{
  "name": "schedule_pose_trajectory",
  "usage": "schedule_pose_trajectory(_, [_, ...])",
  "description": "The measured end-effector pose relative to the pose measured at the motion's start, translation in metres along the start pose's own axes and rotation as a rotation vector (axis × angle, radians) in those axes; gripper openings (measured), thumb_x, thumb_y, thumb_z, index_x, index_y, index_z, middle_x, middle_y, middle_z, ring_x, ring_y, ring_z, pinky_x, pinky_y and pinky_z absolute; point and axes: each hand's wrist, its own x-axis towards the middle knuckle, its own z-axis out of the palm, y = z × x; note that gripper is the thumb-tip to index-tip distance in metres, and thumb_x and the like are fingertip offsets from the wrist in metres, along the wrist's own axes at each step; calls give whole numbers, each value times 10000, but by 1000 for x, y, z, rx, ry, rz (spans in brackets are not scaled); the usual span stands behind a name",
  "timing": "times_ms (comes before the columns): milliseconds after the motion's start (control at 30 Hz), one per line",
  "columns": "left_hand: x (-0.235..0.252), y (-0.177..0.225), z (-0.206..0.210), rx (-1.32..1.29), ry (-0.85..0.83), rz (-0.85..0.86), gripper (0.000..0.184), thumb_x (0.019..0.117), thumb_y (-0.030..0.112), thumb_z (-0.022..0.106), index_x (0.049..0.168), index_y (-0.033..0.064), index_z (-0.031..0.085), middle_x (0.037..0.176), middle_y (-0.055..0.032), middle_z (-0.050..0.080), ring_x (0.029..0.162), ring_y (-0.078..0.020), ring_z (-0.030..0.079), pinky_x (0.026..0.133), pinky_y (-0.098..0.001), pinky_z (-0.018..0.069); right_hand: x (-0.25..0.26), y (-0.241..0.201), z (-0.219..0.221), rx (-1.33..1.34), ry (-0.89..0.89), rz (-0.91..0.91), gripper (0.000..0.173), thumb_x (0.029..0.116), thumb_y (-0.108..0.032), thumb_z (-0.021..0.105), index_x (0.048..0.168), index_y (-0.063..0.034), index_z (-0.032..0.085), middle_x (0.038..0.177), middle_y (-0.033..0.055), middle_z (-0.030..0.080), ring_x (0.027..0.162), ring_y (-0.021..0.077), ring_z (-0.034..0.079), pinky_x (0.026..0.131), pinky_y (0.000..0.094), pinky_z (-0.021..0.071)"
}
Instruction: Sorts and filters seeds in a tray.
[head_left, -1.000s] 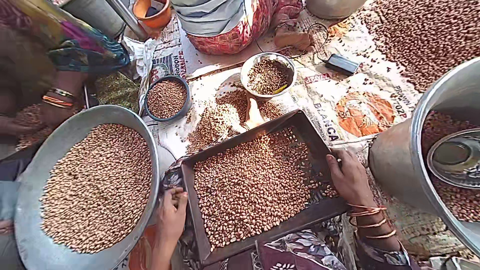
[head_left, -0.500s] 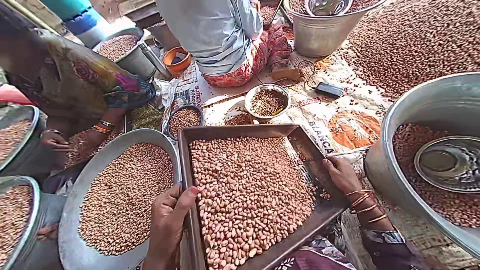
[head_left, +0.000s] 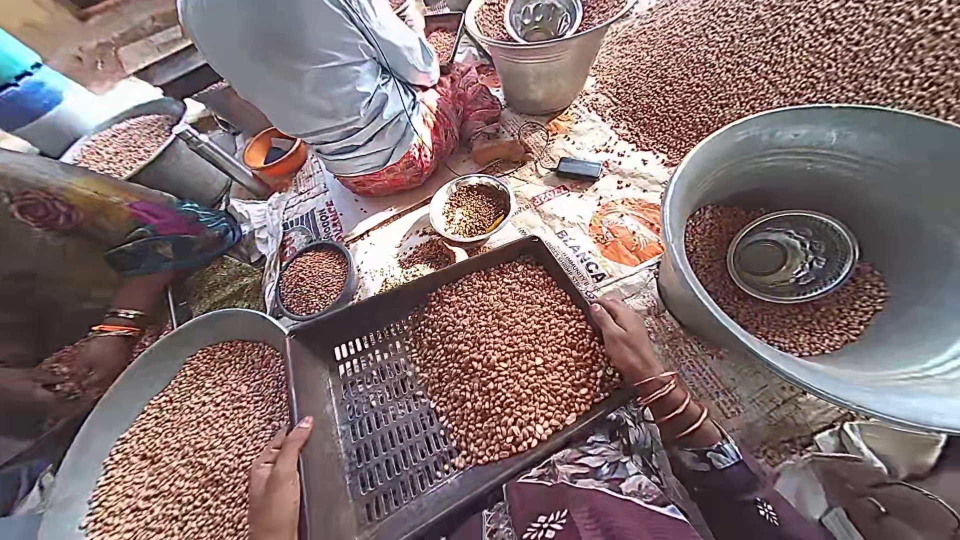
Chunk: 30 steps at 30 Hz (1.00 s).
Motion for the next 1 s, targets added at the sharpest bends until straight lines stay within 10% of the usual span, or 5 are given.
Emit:
schedule_pose_trajectory(200, [-26, 111, 11, -82, -229, 286, 313, 970, -7, 361, 926, 227, 562, 756, 279, 641, 689, 148, 606, 649, -76, 512, 19, 15, -1, -1, -65, 63, 438, 1091, -200, 360, 1253, 72, 663, 1211, 266, 659, 1177, 326, 614, 1046, 491, 431])
schedule_pose_trajectory(367, [-3, -27, -8, 236, -150, 100, 178, 990, 83, 481, 836, 158, 528, 661, 203, 529, 606, 107, 555, 606, -129, 513, 6, 6, -9, -97, 25, -13, 423, 1054, -179, 383, 1219, 32, 710, 1160, 236, 685, 1150, 329, 632, 1016, 499, 454])
schedule_pose_trajectory(667, [17, -67, -10, 994, -330, 150, 630, 1028, 508, 485, 777, -49, 639, 665, -243, 608, 650, -454, 626, 615, -679, 450, 42, -26, -12, -730, -359, -36, 447, 1045, -368, 579, 1304, -6, 622, 1226, 239, 631, 1134, 418, 636, 903, 597, 513])
schedule_pose_trajectory(833, [46, -27, 75, 713, -431, 613, 530, 1014, 484, 531, 830, 11, 685, 727, -113, 634, 636, -260, 615, 597, -483, 497, 83, -35, 22, -593, -316, -585, 246, 940, -92, 701, 1184, -92, 736, 1124, 171, 689, 985, 357, 695, 800, 544, 581])
schedule_pose_trajectory(1000, [34, -19, 199, 532, -914, 757, 249, 1026, 255, 598, 1115, 82, 754, 1049, -129, 731, 876, -294, 719, 772, -510, 590, 99, -41, 42, -656, -513, -590, 43, 911, -11, 704, 945, -12, 730, 994, 198, 682, 905, 386, 691, 767, 558, 573])
